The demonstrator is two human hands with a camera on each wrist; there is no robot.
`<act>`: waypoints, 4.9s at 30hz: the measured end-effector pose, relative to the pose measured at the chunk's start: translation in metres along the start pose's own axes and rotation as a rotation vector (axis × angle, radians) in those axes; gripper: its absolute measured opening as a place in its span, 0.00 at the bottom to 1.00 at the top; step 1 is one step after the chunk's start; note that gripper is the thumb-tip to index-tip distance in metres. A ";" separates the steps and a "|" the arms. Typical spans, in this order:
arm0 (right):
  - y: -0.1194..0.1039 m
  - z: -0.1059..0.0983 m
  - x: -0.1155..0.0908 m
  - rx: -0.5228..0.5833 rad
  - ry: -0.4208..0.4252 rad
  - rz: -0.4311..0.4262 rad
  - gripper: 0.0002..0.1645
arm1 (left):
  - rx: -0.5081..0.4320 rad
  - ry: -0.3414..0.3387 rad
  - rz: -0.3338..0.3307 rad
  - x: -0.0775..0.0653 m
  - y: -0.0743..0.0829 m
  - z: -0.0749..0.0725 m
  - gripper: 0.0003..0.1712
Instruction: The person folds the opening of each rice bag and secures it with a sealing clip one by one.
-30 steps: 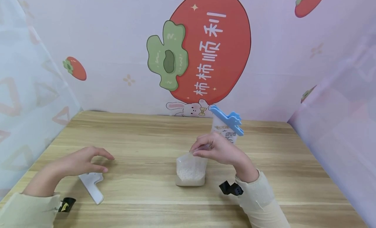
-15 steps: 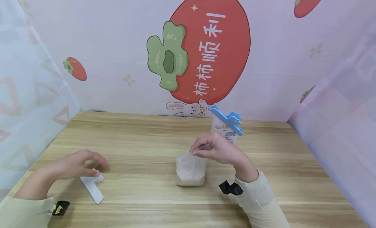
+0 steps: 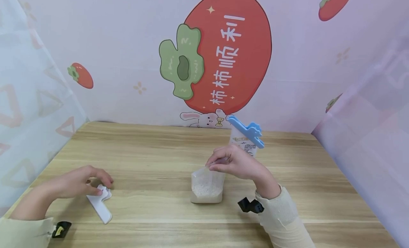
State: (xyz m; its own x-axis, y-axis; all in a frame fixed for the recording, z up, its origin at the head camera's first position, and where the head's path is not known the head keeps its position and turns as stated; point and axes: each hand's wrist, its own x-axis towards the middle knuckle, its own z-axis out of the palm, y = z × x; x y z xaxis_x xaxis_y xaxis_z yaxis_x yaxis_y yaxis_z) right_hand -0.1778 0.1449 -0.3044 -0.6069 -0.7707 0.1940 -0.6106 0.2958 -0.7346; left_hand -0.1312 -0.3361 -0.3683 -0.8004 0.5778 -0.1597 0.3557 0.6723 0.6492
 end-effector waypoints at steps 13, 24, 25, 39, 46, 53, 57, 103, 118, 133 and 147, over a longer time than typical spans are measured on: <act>0.000 0.000 0.000 -0.004 0.004 0.002 0.06 | 0.012 0.001 -0.017 0.001 -0.002 -0.001 0.07; -0.001 0.000 0.000 -0.003 0.001 0.024 0.06 | -0.020 -0.001 0.007 0.001 -0.002 0.000 0.06; -0.001 0.000 0.000 -0.002 0.001 0.027 0.06 | -0.021 0.000 0.028 0.002 -0.002 0.001 0.07; -0.004 0.000 -0.002 0.000 0.005 0.020 0.06 | 0.062 0.068 0.183 0.011 0.010 0.003 0.10; -0.003 0.000 -0.003 0.000 0.002 0.023 0.06 | 0.112 0.044 0.052 0.012 0.021 0.006 0.16; -0.002 0.000 -0.005 -0.007 0.005 0.036 0.06 | 0.090 0.008 0.002 0.021 0.032 0.010 0.12; -0.002 0.000 -0.006 -0.009 0.007 0.040 0.06 | 0.090 0.022 -0.001 0.024 0.037 0.015 0.10; -0.008 0.001 -0.003 -0.038 0.015 0.020 0.06 | -0.382 0.440 -0.044 0.072 0.140 0.062 0.19; -0.005 0.002 -0.003 -0.024 0.008 0.034 0.06 | -0.356 0.470 -0.013 0.085 0.148 0.074 0.14; -0.007 0.002 -0.003 -0.027 0.013 0.027 0.06 | -0.233 0.452 -0.013 0.086 0.157 0.080 0.10; -0.006 0.005 -0.002 -0.029 0.015 0.039 0.06 | -0.253 0.463 -0.024 0.092 0.157 0.089 0.11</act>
State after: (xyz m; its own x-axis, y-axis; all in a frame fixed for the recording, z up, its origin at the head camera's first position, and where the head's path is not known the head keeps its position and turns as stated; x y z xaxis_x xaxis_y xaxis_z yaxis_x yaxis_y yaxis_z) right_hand -0.1704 0.1423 -0.3038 -0.6379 -0.7498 0.1755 -0.6006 0.3417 -0.7229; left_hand -0.1062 -0.1358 -0.3474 -0.9565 0.2605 0.1311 0.2529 0.5172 0.8177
